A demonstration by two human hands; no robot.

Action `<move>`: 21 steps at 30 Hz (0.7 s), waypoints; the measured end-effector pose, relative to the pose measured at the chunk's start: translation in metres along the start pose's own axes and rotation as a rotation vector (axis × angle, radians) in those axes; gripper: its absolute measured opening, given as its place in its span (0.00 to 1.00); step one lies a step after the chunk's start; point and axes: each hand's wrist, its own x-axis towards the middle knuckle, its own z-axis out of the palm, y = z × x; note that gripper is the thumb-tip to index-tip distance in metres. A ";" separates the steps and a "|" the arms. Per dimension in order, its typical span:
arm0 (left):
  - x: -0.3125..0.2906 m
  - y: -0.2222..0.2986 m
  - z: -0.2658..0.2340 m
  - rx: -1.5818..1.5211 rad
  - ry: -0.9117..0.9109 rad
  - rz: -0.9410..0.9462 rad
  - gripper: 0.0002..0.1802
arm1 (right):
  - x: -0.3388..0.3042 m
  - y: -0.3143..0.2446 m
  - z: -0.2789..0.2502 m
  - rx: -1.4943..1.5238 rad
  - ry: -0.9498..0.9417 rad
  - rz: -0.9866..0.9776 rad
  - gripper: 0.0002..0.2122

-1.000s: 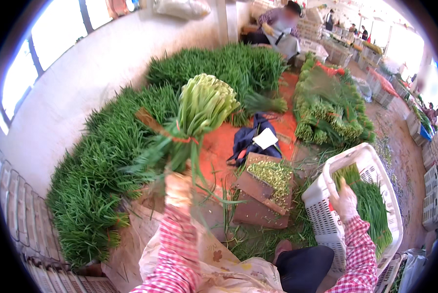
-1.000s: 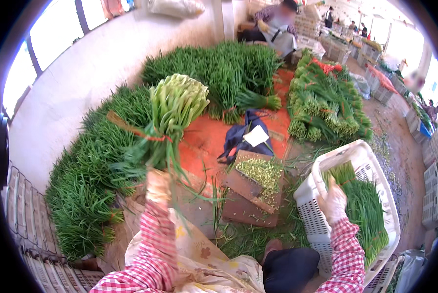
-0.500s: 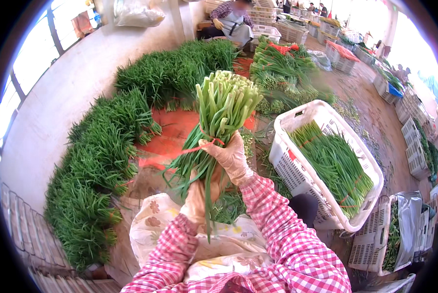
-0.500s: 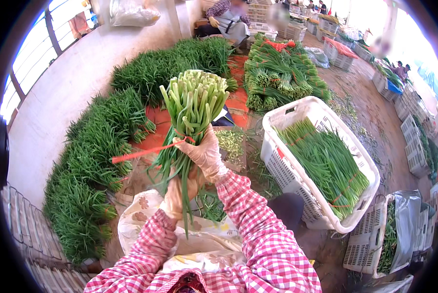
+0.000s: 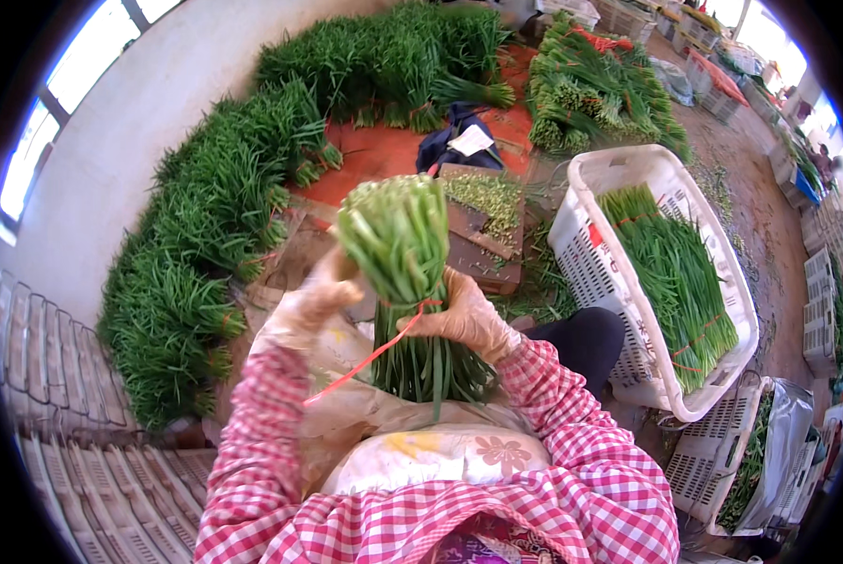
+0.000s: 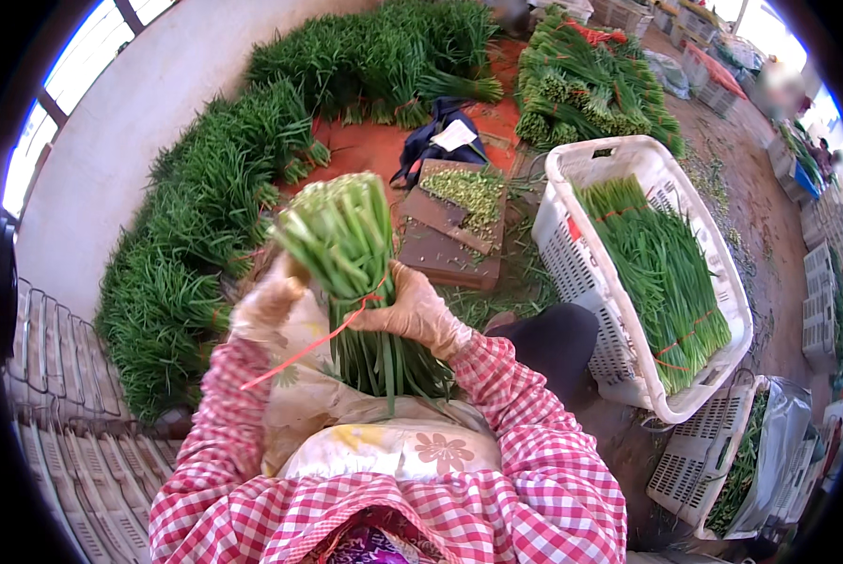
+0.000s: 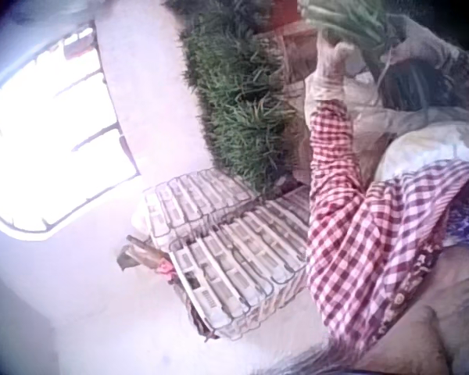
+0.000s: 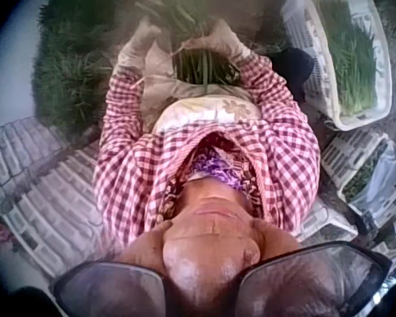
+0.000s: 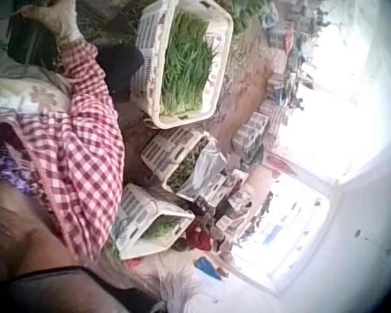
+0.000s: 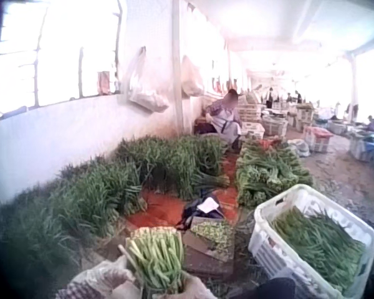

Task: The person ties green onions into bundles with red ties, trims the root ends with a knife on a wooden block, and places the finished bundles into a plastic crate.

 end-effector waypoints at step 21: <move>-0.011 -0.014 0.035 -0.223 0.244 0.051 0.33 | 0.011 -0.088 0.017 -0.473 0.353 -0.774 0.04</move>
